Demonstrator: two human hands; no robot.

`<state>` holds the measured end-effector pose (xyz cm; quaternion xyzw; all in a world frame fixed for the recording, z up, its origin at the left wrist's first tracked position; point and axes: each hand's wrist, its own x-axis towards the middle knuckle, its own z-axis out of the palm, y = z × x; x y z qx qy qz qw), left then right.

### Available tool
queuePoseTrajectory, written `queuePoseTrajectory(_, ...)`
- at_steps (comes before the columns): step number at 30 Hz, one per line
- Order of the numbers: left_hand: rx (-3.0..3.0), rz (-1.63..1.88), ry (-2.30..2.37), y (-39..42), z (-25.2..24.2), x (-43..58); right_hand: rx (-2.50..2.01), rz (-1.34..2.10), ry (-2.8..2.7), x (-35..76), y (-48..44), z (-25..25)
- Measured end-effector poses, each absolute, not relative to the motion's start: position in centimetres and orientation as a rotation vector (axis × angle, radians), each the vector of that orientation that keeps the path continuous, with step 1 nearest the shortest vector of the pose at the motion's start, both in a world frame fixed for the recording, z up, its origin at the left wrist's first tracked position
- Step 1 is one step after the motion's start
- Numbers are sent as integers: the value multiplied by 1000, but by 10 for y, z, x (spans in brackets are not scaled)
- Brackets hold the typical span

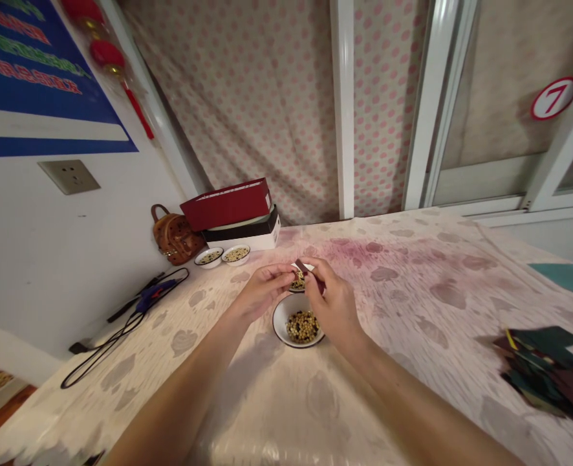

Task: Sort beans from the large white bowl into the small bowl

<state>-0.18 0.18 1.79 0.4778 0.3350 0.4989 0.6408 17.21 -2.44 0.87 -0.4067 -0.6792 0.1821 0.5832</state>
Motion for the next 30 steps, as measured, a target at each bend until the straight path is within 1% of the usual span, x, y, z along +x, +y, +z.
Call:
queuePoseTrajectory(24, 1088, 1135, 777, 0, 14, -2, -915, 350, -1692, 171, -23, 4)
queuePoseTrajectory(30, 1301, 1190, 858, 9, 12, -11, -1000, 286, -1617, 173, -24, 7)
